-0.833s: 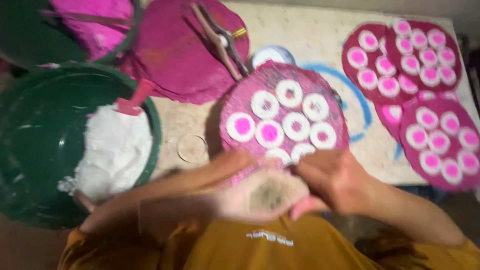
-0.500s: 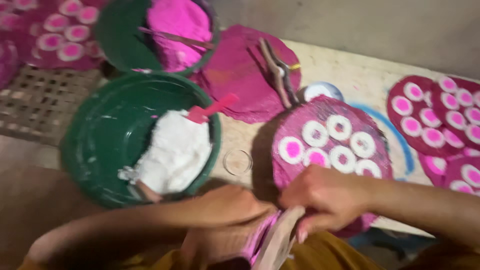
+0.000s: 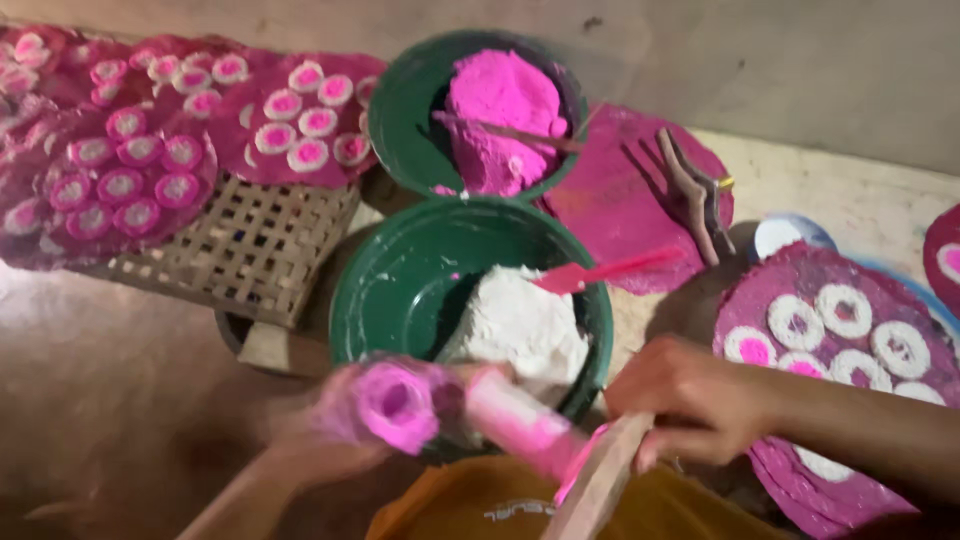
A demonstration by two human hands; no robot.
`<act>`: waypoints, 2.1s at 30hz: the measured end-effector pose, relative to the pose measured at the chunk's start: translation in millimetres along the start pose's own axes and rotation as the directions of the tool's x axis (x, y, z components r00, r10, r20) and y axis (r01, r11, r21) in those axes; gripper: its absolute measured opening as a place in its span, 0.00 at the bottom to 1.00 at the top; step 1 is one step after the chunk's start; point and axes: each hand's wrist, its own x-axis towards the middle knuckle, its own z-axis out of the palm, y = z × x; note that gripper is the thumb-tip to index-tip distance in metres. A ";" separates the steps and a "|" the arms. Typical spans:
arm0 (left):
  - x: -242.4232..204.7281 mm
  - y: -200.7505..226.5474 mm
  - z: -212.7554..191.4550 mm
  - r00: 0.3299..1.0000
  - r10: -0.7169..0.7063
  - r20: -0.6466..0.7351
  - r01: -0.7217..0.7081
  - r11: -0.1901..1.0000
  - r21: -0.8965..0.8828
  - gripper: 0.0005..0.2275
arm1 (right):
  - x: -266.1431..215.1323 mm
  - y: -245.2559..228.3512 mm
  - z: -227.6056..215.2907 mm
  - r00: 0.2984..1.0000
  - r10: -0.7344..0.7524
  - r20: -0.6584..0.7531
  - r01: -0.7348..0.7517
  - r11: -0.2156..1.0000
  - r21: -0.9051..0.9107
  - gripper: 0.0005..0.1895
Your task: The person shapes pieces of pink and white dough using a wooden mold and a scraper, then transfers the formed items onto circular trays.
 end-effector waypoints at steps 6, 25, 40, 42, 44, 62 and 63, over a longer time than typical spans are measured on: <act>46.6 -24.6 -44.0 0.954 0.167 0.247 0.104 0.589 -0.801 0.25 | 57.3 50.5 -86.2 0.958 -0.254 0.134 0.192 0.218 -0.957 0.14; 110.5 -196.8 -16.3 0.426 -0.173 -0.888 -0.197 0.940 -0.278 0.07 | 135.4 404.6 -133.8 0.748 0.579 -0.326 -0.575 0.320 -0.752 0.26; 109.2 -150.5 -23.6 0.383 -0.056 -0.922 -0.200 0.969 -0.142 0.09 | 275.5 516.2 -124.6 0.479 0.838 -0.260 -0.386 -0.064 -0.920 0.14; 106.4 -150.4 -20.9 0.383 -0.051 -0.922 -0.227 0.963 -0.147 0.09 | 269.1 520.3 -116.0 0.579 0.773 -0.260 -0.405 -0.003 -0.914 0.12; 105.5 -152.5 -21.4 0.383 -0.042 -0.923 -0.266 0.952 -0.154 0.08 | 262.1 518.7 -111.2 0.622 0.748 -0.231 -0.388 0.038 -0.921 0.12; 118.4 -156.0 -33.4 0.314 0.060 -0.948 -0.237 0.971 -0.017 0.09 | 118.2 378.7 -102.3 0.643 0.766 -0.013 -0.570 0.467 -0.677 0.16; 117.6 -154.6 -37.9 0.336 -0.007 -0.942 -0.235 0.968 -0.091 0.09 | 109.1 364.6 -108.6 0.728 0.681 -0.085 -0.602 0.574 -0.555 0.16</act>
